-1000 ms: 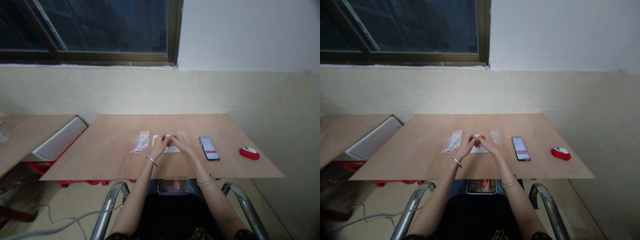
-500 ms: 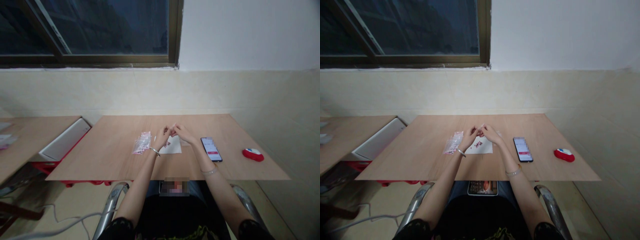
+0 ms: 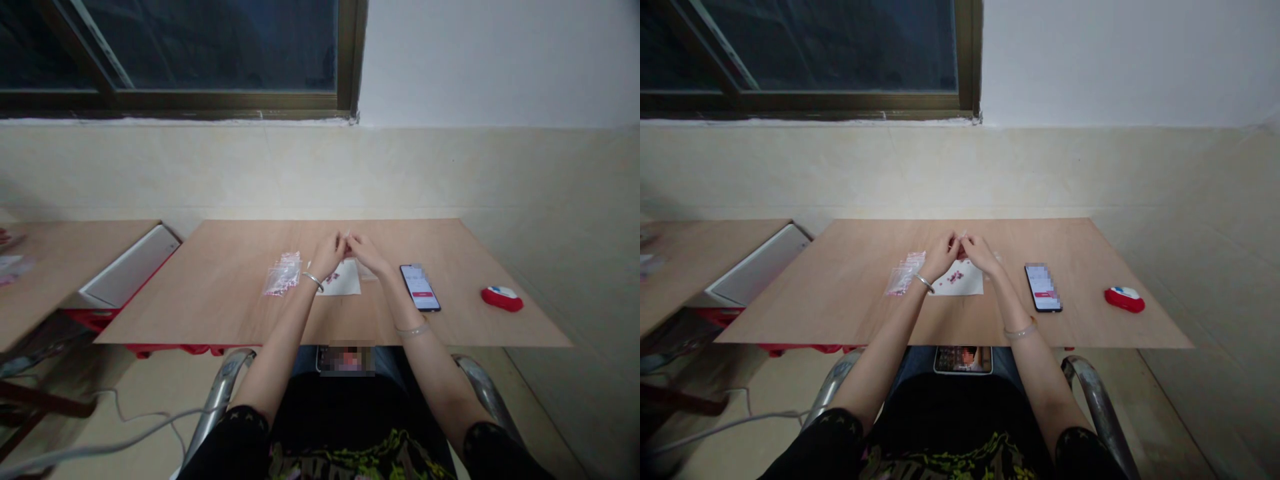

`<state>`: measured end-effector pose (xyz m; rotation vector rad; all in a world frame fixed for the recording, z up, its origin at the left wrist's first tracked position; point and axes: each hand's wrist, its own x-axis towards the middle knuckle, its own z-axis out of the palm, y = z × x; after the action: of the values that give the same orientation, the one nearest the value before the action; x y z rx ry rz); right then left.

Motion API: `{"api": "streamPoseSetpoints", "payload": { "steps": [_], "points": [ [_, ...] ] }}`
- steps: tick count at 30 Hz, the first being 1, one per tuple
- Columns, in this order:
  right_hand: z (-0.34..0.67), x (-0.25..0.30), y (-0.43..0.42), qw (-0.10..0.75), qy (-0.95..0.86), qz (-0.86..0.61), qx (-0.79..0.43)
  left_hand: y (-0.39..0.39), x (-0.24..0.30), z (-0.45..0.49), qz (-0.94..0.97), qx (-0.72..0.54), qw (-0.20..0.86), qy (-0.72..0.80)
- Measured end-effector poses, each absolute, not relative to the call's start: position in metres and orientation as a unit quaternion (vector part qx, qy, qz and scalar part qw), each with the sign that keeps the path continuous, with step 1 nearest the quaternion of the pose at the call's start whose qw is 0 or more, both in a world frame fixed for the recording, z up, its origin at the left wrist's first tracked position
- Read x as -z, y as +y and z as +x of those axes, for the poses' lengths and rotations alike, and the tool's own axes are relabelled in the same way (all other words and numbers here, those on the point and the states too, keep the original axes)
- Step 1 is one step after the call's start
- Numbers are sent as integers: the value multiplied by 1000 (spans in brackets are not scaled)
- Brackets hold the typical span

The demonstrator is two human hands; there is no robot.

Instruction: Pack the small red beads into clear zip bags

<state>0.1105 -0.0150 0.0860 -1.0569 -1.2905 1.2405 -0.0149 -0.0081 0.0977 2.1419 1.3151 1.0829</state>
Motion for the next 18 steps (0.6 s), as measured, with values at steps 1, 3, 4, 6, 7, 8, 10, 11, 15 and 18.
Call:
{"api": "streamPoseSetpoints", "payload": {
  "steps": [1, 3, 4, 6, 7, 8, 10, 11, 15, 18],
  "points": [
    [111, -90, -17, 507, -541, -452, -496, -6, -100, -15, 763, -395, 186, 477],
    [114, -96, -21, 505, -547, -484, -461, -1, -103, -17, 752, -415, 176, 481],
    [115, -98, -22, 501, -550, -498, -446, 2, -105, -19, 748, -426, 181, 477],
    [116, -101, -24, 491, -560, -524, -413, 5, -107, -19, 747, -437, 203, 457],
    [115, -102, -24, 486, -567, -536, -393, 5, -108, -19, 752, -435, 209, 449],
    [114, -102, -24, 483, -576, -547, -369, 5, -109, -18, 760, -427, 207, 445],
    [112, -102, -24, 476, -594, -564, -319, 2, -109, -15, 776, -400, 184, 452],
    [110, -103, -24, 475, -601, -570, -297, 0, -109, -13, 782, -387, 172, 458],
    [105, -103, -28, 486, -595, -585, -258, -5, -109, -11, 789, -360, 181, 464],
    [104, -101, -30, 538, -498, -557, -390, -5, -109, -12, 795, -349, 179, 462]
  ]
}}
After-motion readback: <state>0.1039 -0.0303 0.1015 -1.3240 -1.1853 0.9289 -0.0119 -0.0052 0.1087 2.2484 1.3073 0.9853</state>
